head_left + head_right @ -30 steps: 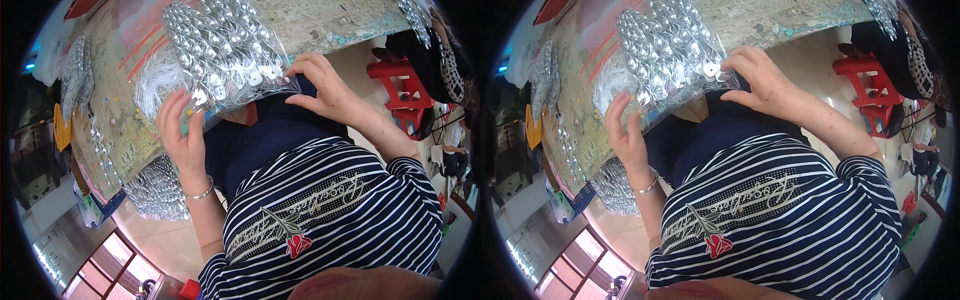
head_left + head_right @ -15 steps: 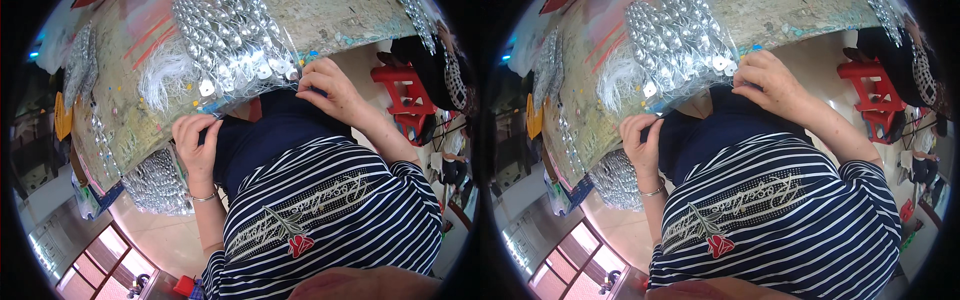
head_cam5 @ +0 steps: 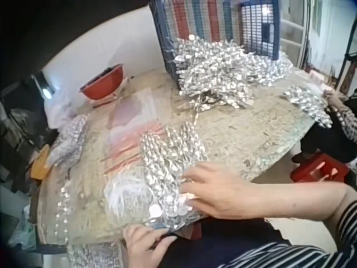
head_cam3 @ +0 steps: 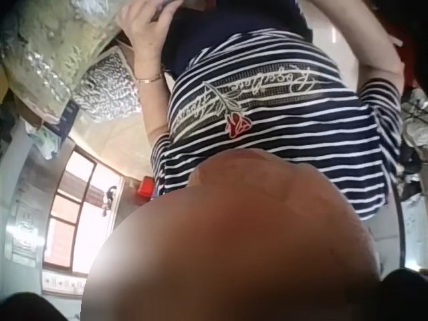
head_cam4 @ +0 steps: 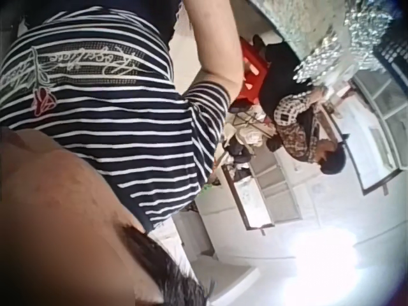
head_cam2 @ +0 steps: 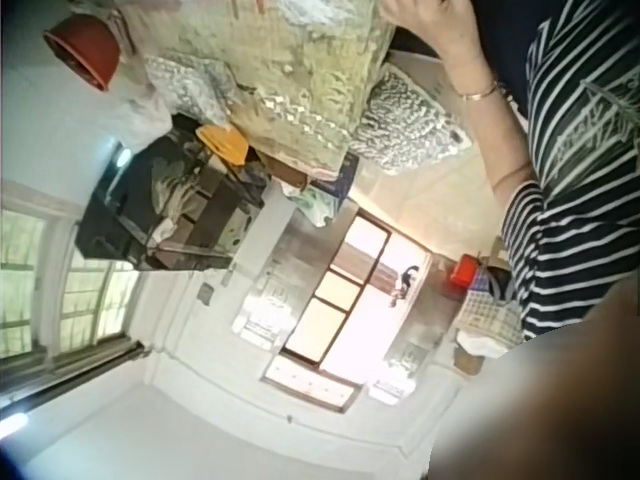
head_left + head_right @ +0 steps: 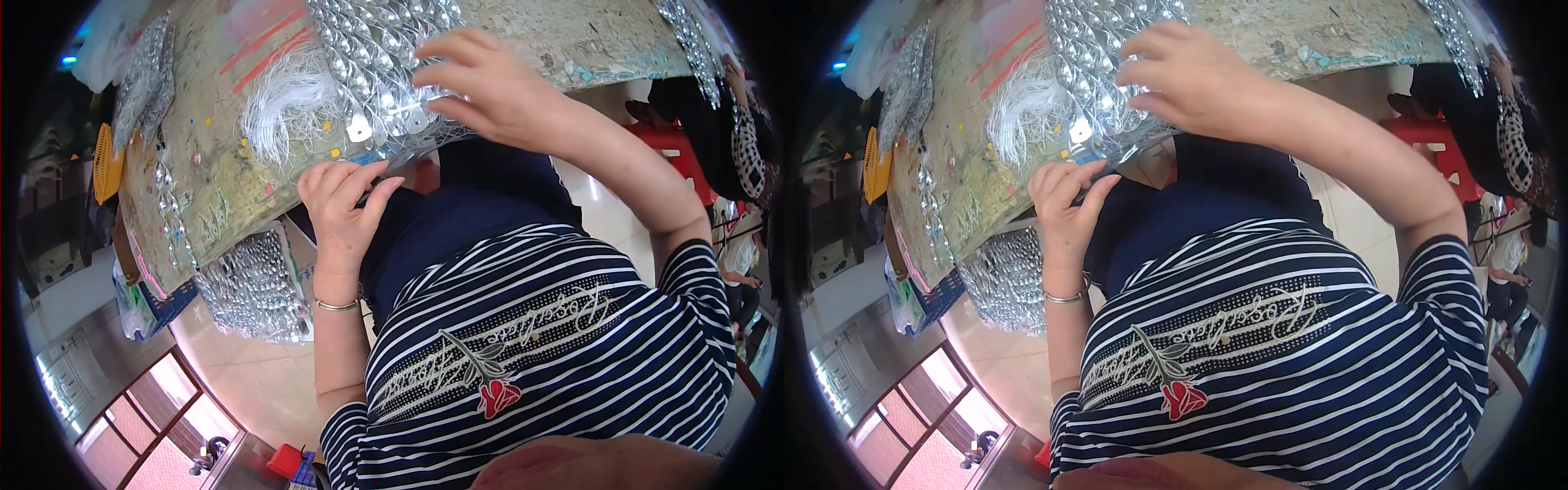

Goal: Assembling silver tinsel decorations by threading white strings and attaching red plastic components.

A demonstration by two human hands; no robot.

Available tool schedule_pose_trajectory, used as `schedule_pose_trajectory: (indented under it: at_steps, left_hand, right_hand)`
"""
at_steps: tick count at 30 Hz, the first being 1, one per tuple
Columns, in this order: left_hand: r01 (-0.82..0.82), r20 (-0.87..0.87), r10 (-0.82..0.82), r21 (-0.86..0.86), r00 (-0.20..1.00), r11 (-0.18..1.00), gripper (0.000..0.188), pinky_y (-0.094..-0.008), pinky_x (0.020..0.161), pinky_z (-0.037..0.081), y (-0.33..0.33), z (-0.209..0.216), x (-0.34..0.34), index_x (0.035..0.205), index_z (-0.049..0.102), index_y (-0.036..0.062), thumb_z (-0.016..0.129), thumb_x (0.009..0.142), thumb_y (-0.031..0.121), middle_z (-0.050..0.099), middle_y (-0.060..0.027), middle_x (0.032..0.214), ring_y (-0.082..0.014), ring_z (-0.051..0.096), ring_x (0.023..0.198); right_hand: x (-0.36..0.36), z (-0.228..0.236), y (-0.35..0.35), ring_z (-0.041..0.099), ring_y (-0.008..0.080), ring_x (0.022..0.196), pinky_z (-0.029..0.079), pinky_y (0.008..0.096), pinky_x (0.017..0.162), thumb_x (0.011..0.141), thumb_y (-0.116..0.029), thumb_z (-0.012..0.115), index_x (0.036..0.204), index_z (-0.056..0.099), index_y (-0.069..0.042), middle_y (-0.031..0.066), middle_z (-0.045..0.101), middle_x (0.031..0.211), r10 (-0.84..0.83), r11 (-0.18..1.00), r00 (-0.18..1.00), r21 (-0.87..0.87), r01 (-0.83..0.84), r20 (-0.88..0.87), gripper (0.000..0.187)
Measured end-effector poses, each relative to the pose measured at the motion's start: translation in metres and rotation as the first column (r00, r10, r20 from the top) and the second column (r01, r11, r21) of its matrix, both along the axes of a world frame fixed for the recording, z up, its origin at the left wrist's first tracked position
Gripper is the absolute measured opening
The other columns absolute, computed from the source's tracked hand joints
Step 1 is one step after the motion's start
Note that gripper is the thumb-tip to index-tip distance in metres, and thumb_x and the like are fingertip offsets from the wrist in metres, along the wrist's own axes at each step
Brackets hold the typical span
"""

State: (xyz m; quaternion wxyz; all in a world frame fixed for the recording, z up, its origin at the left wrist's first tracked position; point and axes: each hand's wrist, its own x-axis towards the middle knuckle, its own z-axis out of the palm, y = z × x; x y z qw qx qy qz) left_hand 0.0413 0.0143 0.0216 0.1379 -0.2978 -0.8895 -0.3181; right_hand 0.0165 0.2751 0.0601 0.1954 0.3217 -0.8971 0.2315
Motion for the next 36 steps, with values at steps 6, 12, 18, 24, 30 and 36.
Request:
schedule_pose_trajectory:
  at_steps: [6,12,18,24,30,36]
  left_hand:
    - [-0.018,-0.056,0.019,0.018,0.998,1.0,0.014,-0.0347,0.079,0.038,0.002,-0.006,0.002,0.078,0.072,0.0128,0.08,0.068,0.018,0.057,0.0015,0.074,-0.019,0.055,0.077]
    - [0.026,-0.063,-0.022,0.062,0.998,0.998,0.015,-0.0351,0.079,0.039,0.001,-0.008,0.002,0.078,0.071,0.0124,0.081,0.066,0.015,0.058,0.0012,0.077,-0.0199,0.055,0.08]
    - [0.101,-0.071,-0.093,0.119,0.993,0.988,0.017,-0.0359,0.079,0.041,-0.002,-0.013,0.004,0.079,0.071,0.0118,0.081,0.065,0.013,0.057,0.0005,0.078,-0.0213,0.055,0.081]
    - [0.146,-0.095,-0.135,0.125,0.986,0.981,0.022,-0.0343,0.077,0.043,-0.006,-0.015,0.01,0.085,0.072,0.0082,0.081,0.065,0.006,0.058,-0.0017,0.081,-0.0218,0.056,0.083]
    - [0.046,-0.147,-0.044,0.013,0.988,0.999,0.033,-0.0342,0.079,0.043,-0.012,-0.019,0.023,0.097,0.074,0.0108,0.08,0.065,0.004,0.06,-0.001,0.088,-0.0216,0.055,0.085]
    - [-0.103,-0.097,0.113,0.104,0.989,0.989,0.044,-0.0327,0.078,0.043,-0.007,-0.031,0.037,0.11,0.071,0.0058,0.081,0.067,0.002,0.062,-0.0056,0.098,-0.0218,0.055,0.087]
  right_hand:
    - [-0.051,-0.03,-0.064,0.037,0.0327,0.134,0.031,0.0477,0.11,0.089,-0.032,0.062,0.127,0.055,-0.02,0.0109,0.042,0.144,0.138,0.971,0.985,0.213,-0.113,-0.104,0.041]
    - [-0.069,-0.048,-0.076,0.023,0.0306,0.144,0.015,0.0539,0.116,0.097,-0.05,0.04,0.14,0.045,-0.03,0.0088,0.029,0.154,0.001,0.898,1.0,0.441,-0.009,0.017,0.048]
    - [-0.07,-0.045,-0.078,0.025,0.028,0.143,0.016,0.057,0.114,0.099,-0.048,0.037,0.137,0.048,-0.03,0.0054,0.031,0.154,-0.028,0.88,0.999,0.475,0.01,0.03,0.043]
    - [-0.069,-0.044,-0.08,0.026,0.0276,0.143,0.017,0.0581,0.113,0.099,-0.047,0.038,0.134,0.052,-0.029,0.0055,0.034,0.152,-0.046,0.888,0.998,0.459,0.017,0.052,0.042]
    - [-0.069,-0.049,-0.08,0.027,0.0278,0.142,0.017,0.0579,0.113,0.099,-0.047,0.039,0.132,0.054,-0.028,0.0057,0.036,0.151,-0.054,0.889,0.998,0.457,0.036,0.025,0.041]
    - [-0.072,-0.055,-0.081,0.027,0.0318,0.142,0.019,0.0619,0.111,0.099,-0.046,0.037,0.128,0.057,-0.026,0.0091,0.038,0.148,-0.031,0.916,0.999,0.4,0.032,-0.008,0.04]
